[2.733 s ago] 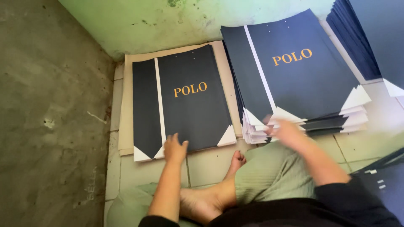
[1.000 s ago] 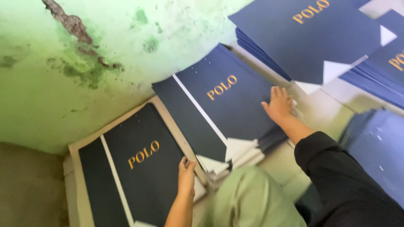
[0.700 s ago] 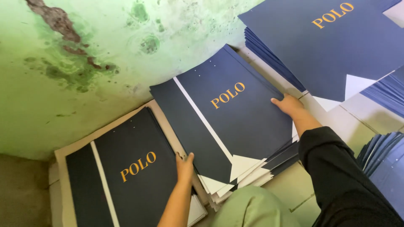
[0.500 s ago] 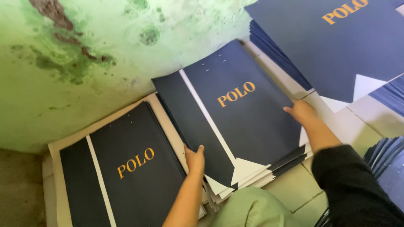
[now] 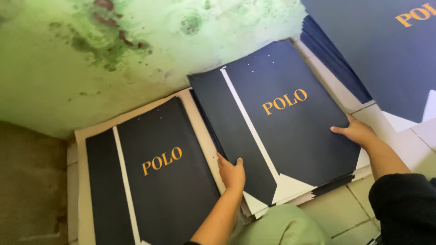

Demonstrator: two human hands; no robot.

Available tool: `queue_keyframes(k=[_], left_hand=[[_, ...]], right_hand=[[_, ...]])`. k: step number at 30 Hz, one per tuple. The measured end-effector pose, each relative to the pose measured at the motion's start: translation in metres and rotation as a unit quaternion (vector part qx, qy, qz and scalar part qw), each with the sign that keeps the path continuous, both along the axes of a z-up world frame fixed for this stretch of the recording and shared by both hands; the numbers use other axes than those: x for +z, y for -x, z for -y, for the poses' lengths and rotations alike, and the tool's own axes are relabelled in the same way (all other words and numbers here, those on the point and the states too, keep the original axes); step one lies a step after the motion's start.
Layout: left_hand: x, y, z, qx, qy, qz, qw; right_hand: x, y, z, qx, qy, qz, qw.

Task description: Sorting or counting paper bags by moving them one by one from one stack to another

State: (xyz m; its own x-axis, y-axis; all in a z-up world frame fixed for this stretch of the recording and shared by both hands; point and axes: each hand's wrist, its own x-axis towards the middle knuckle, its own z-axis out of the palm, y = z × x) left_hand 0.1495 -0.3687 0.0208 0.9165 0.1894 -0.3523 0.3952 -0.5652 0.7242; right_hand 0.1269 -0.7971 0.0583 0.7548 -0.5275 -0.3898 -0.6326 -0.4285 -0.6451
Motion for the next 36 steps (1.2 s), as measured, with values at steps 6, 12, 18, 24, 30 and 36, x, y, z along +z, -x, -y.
queue_keyframes(k=[6,12,18,24,30,36], left_hand=[[-0.009,0.006,-0.013,-0.011,-0.005,0.038,0.999],[-0.009,0.016,-0.073,-0.075,0.179,0.069,0.979],[0.050,0.067,-0.187,-0.001,0.212,0.003,0.977],[0.089,0.128,-0.278,0.210,0.394,-0.118,0.887],[-0.017,0.130,-0.332,0.263,0.365,-0.151,0.880],[-0.114,0.096,-0.321,0.126,0.252,-0.209,0.937]], right_hand=[[-0.034,-0.012,-0.002,0.097,0.270,-0.092,0.953],[0.012,-0.022,-0.110,0.047,0.447,0.035,0.892],[0.077,0.007,-0.293,0.252,0.170,0.345,0.888],[0.026,0.055,-0.445,0.083,-0.396,0.032,0.914],[-0.112,0.057,-0.478,-0.046,-0.316,0.036,0.947],[-0.133,0.051,-0.471,0.147,0.021,-0.012,0.989]])
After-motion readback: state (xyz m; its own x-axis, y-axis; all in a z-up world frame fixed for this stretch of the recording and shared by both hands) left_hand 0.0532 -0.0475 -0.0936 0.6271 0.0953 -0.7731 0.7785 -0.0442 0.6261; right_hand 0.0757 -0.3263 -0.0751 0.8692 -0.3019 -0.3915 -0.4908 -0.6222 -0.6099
